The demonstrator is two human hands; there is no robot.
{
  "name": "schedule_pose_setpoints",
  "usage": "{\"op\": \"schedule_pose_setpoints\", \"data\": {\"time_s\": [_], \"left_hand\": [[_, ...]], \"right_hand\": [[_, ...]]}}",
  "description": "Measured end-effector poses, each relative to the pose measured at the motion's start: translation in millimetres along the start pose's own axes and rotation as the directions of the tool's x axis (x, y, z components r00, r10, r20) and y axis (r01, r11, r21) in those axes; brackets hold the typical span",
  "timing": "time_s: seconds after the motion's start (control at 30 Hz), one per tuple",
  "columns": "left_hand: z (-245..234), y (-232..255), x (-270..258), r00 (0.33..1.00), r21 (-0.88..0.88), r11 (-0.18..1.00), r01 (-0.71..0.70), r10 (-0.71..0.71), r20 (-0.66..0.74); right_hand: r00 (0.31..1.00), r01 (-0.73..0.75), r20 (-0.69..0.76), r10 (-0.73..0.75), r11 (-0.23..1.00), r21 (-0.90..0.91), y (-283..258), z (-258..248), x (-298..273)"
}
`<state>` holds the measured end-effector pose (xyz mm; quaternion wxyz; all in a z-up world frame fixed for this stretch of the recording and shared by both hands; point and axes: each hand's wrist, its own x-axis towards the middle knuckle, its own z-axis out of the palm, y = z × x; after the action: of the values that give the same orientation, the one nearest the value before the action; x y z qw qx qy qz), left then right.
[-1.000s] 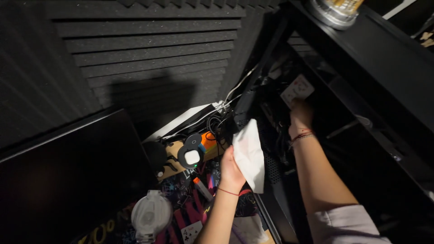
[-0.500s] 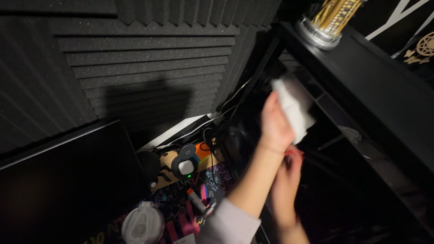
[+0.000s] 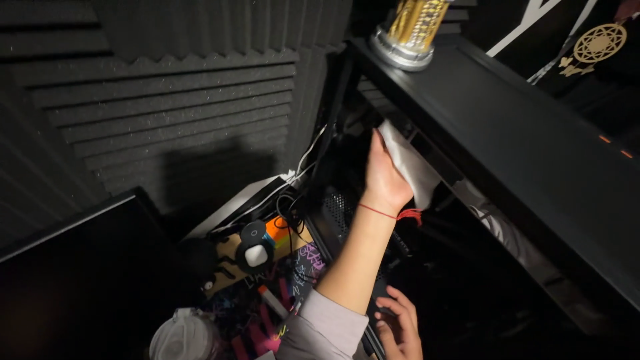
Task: The person retrieves a wipe from a package, then wipes the desk surface, a shelf, and the area around a computer tower. They also handle a small brush and a playing card while cleaning.
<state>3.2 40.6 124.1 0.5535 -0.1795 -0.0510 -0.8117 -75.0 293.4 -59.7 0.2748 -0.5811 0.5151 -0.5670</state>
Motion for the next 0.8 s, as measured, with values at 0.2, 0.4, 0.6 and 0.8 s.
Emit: {"op": "schedule_pose_setpoints", "data": {"time_s": [0.2,0.4,0.6,0.8], "left_hand": [[1.1,-3.0,6.5,0.987,0.076,0.997,-0.033,0.044,-0.157],[5.7,-7.1,10.5,0.947,0.145,0.987,-0.072,0.113,-0.302],[14.0,7.7,3.2,0.951,0.087,0.987,-0.134,0.152,-0.268],[21.8,17.5,34.1,0.924,0.124,0.98,-0.154,0.188,-0.332]], "right_hand": [[1.0,0.0,0.024,0.0,1.0,-0.003,-7.4,1.0,0.7],[0.997,-0.069,-0.025,0.068,0.997,-0.039,-17.5,8.7,-9.2],[0.997,-0.042,0.056,0.044,0.998,-0.04,0.4,-0.1,-11.1],[0.996,-0.083,0.009,0.086,0.978,-0.191,-0.6,-7.6,-12.8]]}}
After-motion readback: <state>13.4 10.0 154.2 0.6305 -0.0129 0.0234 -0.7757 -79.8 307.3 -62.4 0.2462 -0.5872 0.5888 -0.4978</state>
